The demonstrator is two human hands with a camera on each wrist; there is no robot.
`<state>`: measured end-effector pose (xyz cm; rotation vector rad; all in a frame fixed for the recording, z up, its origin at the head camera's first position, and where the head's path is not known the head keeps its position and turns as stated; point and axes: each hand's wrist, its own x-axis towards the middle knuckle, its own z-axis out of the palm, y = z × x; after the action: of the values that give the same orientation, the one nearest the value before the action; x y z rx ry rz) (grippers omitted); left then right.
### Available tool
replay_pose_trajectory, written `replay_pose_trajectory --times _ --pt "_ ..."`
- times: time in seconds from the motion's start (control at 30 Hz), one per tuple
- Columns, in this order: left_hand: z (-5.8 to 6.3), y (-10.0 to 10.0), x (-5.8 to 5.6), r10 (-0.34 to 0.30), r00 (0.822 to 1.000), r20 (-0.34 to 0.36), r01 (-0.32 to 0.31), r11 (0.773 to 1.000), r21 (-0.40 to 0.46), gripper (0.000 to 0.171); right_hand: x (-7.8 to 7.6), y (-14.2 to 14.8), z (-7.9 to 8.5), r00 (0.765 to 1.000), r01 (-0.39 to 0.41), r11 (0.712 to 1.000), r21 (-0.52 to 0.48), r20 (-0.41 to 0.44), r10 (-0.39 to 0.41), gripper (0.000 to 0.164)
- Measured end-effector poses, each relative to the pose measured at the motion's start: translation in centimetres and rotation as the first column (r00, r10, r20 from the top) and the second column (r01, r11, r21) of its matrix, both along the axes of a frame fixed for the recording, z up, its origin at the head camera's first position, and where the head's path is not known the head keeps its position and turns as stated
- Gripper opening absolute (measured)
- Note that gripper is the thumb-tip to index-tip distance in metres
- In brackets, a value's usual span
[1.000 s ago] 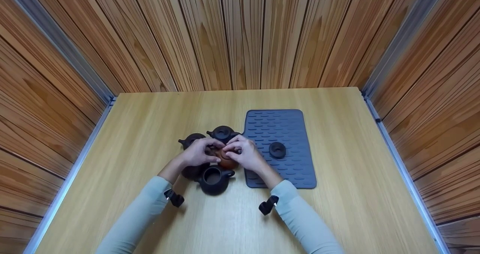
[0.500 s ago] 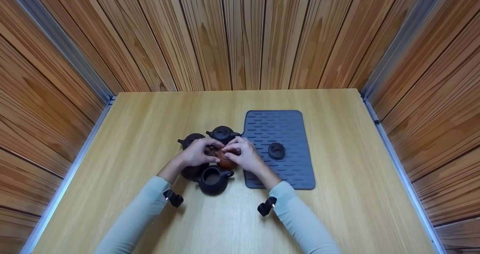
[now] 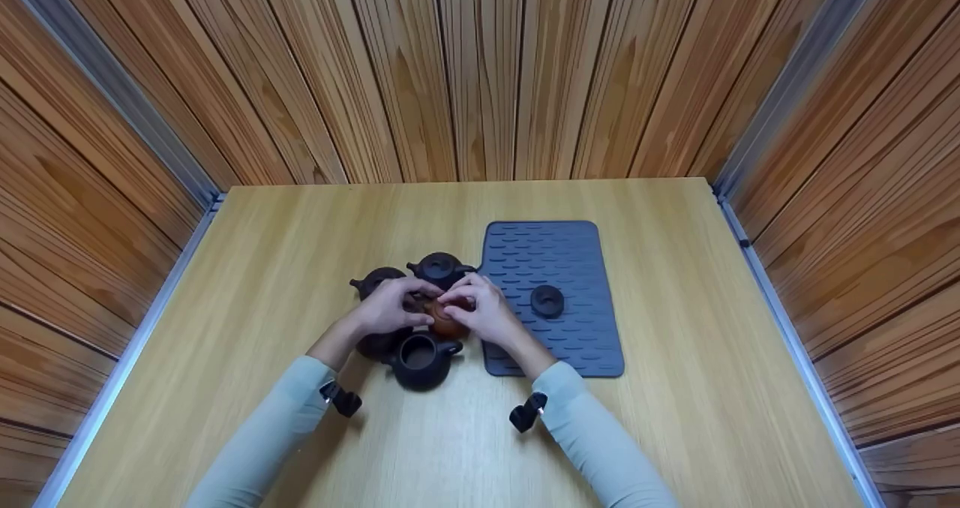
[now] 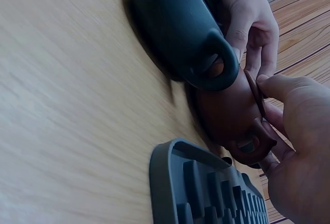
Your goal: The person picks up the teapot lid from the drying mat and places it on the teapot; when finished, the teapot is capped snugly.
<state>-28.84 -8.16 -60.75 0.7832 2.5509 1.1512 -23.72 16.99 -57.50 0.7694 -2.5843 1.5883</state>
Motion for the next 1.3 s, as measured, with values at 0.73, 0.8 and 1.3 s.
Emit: replay_pose_trajectory --times 0.73,0.8,1.3 --pt "7.0 -0.8 8.3 0.161 0.968 -0.194 -0.14 0.983 0.12 0.047 -0.3 0.1 -0.2 1.0 -0.011 1.0 0.007 0.009 0.011 0.015" --pt "6.9 -1.0 9.0 0.15 0.969 -0.197 -0.128 0.985 0.119 0.052 -0.3 0.1 -0.2 1.0 -0.012 1.0 0.007 0.004 0.012 0.015" --pt "5.8 -3.0 12.5 0.14 0.979 -0.148 -0.131 0.989 0.07 0.059 -0.3 0.1 0.2 1.0 -0.02 0.999 0.039 -0.014 0.02 0.013"
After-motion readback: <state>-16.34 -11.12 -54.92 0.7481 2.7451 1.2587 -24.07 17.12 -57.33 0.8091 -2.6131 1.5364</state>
